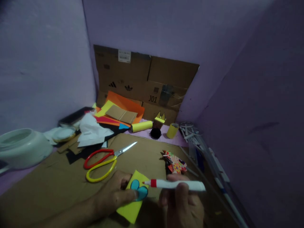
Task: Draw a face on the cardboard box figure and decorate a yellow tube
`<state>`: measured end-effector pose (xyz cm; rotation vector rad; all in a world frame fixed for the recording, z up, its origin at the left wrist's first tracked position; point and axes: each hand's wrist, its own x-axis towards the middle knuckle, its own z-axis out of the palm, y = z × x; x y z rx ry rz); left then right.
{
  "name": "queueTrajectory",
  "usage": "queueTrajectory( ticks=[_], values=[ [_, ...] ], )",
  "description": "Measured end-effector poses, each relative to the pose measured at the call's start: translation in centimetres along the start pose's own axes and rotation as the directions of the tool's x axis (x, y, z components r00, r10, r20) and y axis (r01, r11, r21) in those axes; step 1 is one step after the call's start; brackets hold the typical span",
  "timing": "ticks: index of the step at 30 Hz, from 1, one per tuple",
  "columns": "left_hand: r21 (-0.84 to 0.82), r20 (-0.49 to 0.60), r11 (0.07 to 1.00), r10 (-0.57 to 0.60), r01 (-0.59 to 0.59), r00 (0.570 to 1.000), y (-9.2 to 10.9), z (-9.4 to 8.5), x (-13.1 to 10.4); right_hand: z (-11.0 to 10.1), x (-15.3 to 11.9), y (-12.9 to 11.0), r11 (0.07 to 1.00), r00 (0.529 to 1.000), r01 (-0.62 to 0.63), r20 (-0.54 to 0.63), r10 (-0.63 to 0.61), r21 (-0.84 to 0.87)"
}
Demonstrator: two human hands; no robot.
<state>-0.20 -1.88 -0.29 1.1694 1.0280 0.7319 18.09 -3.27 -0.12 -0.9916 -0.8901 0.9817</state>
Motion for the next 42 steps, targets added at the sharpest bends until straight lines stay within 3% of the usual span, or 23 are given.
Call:
queueTrajectory(
  ticks=[5,12,17,23,28,33,42],
  values=[
    [0.006,0.024,1.0,-0.018,0.018,1.0,0.2,0.1,0.0,0.2,0.1,0.0,0.998,0.997,-0.029,0.064,0.032,-0.059],
    [0.025,-0.004,1.0,-0.005,0.005,1.0,0.7,0.2,-0.3,-0.2,0.5,-1.6,0.985,0.981,-0.144,0.144,0.129,0.097],
    [0.037,-0.002,0.999,0.017,-0.017,1.0,0.6,0.3,-0.2,-0.2,0.3,-1.1,0.996,0.963,-0.084,0.254,0.086,-0.018],
    [0.048,0.039,0.999,0.007,-0.009,0.999,0.8,0.1,-0.2,-1.0,0.1,0.9,0.937,0.972,0.06,0.235,0.023,-0.343],
    [0.028,0.026,0.999,-0.029,0.028,0.999,0.7,0.2,-0.1,0.3,-0.8,0.9,0.953,0.97,0.097,0.241,-0.026,-0.288],
    [0.06,0.04,0.998,-0.018,0.015,0.999,0.6,0.2,0.0,2.0,-1.8,0.5,0.947,0.992,0.092,0.111,-0.06,-0.309],
    [0.053,0.06,0.999,-0.011,0.008,0.998,0.5,0.1,0.0,1.8,-1.6,0.2,0.92,0.987,0.09,0.158,-0.031,-0.38]
  ],
)
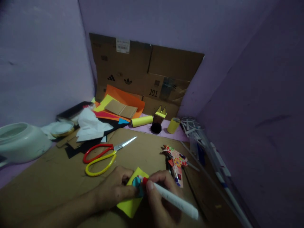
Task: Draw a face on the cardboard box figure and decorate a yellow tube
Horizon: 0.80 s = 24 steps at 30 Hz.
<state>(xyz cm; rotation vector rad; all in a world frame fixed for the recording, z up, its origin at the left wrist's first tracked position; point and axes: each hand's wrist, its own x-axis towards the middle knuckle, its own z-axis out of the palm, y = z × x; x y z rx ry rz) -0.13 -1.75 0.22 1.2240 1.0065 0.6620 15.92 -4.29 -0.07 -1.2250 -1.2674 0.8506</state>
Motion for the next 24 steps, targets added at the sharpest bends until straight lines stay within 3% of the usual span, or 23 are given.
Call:
queueTrajectory(
  ticks=[10,24],
  values=[
    [0.048,-0.029,0.999,-0.017,0.019,0.999,-0.09,0.04,-0.18,0.64,-0.77,0.22,0.996,0.997,0.069,-0.032,-0.07,-0.049],
    [0.038,-0.05,0.999,-0.022,0.024,0.999,-0.13,0.04,-0.17,0.55,-0.74,0.31,0.998,0.998,0.054,-0.024,-0.055,-0.041]
  ],
)
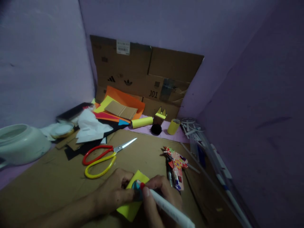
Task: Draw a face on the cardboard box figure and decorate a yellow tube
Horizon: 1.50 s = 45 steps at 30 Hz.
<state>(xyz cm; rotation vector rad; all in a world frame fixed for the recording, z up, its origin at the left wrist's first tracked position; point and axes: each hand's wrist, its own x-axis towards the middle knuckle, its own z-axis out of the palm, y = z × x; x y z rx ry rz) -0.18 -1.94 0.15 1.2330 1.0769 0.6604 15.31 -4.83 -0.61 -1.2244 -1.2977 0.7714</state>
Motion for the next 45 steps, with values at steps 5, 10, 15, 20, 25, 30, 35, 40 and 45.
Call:
queueTrajectory(
  ticks=[5,10,15,20,25,30,35,40,45],
  values=[
    [0.013,0.018,1.0,0.008,-0.008,1.0,0.14,-0.02,-0.03,0.0,-0.09,0.04,0.998,1.0,-0.01,-0.004,0.01,-0.056],
    [0.033,-0.004,0.999,0.0,0.0,1.0,0.0,-0.02,0.08,-0.04,-0.11,-0.01,0.995,1.0,0.008,0.003,-0.008,-0.099],
    [0.033,0.031,0.999,-0.014,0.013,0.999,0.05,-0.1,0.08,-0.2,-0.19,-0.14,0.985,1.0,-0.009,0.016,0.012,-0.173],
    [0.024,0.05,1.0,0.013,-0.014,0.999,0.17,-0.08,0.05,-0.34,0.03,-0.35,0.991,0.998,-0.009,0.053,0.016,-0.133],
    [0.006,0.047,1.0,0.016,-0.017,0.999,0.18,-0.08,0.09,-0.43,0.17,-0.11,0.996,0.997,-0.033,0.062,0.038,-0.087],
    [-0.01,0.047,1.0,0.005,-0.005,0.999,-0.07,-0.15,0.08,-0.65,0.12,-0.2,0.984,0.995,-0.049,0.08,0.064,-0.172],
    [0.006,0.052,1.0,0.011,-0.011,0.999,0.1,-0.14,0.17,-0.64,0.14,-0.57,0.987,0.994,-0.033,0.094,0.048,-0.156],
    [-0.014,0.069,0.999,0.034,-0.033,0.997,0.14,-0.06,0.19,-0.45,0.09,-0.44,0.983,0.997,-0.006,0.076,0.02,-0.181],
    [-0.035,0.08,0.999,0.031,-0.029,0.996,-0.05,-0.01,0.15,-0.4,0.1,-0.44,0.98,0.997,-0.009,0.079,0.025,-0.199]
  ],
)
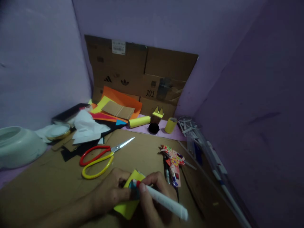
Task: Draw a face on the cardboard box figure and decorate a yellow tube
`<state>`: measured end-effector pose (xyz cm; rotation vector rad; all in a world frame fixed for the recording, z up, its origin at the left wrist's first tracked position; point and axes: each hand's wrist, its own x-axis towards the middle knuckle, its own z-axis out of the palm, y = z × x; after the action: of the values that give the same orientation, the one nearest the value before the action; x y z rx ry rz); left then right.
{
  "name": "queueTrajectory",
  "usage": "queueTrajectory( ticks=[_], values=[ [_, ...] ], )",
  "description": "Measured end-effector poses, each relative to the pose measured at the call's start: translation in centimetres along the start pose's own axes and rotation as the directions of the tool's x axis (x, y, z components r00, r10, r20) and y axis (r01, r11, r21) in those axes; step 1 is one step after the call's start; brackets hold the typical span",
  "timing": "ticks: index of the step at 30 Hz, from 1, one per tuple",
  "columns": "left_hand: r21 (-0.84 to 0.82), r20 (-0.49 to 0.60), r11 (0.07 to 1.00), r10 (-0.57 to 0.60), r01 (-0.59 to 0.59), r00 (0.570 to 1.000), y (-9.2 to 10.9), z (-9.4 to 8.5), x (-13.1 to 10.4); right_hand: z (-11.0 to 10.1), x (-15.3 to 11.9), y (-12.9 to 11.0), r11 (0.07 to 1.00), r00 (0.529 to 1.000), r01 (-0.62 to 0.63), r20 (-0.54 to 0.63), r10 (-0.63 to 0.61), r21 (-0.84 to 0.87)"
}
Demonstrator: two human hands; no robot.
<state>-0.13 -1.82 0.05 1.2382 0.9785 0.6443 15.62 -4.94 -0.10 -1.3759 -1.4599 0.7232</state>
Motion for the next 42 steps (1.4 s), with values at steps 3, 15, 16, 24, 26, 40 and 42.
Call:
queueTrajectory(
  ticks=[3,15,16,24,26,40,42],
  values=[
    [0.001,-0.009,1.0,-0.008,0.008,1.0,0.0,0.0,0.0,0.0,0.1,-0.1,0.999,1.0,0.001,-0.009,-0.001,-0.032],
    [0.015,-0.01,1.0,0.007,-0.007,1.0,-0.2,-0.1,0.0,0.0,0.3,-0.4,1.0,1.0,-0.001,0.031,0.001,0.003],
    [0.018,-0.012,1.0,0.011,-0.011,1.0,-0.2,-0.1,0.0,0.0,0.4,-0.5,1.0,0.999,-0.007,0.032,0.007,0.007],
    [0.022,-0.02,1.0,-0.002,0.002,1.0,0.2,-0.1,0.2,0.1,0.7,-0.4,0.997,0.998,-0.057,-0.001,0.057,0.051],
    [0.016,-0.022,1.0,-0.021,0.022,1.0,0.3,0.0,0.1,0.2,0.8,-0.3,0.993,0.997,-0.073,-0.002,0.073,0.091],
    [-0.011,-0.025,1.0,-0.008,0.008,1.0,0.2,-0.1,0.1,0.0,1.0,0.0,0.996,0.997,-0.08,0.007,0.079,0.05],
    [-0.015,-0.023,1.0,-0.008,0.008,1.0,0.2,-0.1,0.2,0.0,1.0,-0.1,0.996,0.997,-0.077,0.006,0.077,0.045]
  ],
)
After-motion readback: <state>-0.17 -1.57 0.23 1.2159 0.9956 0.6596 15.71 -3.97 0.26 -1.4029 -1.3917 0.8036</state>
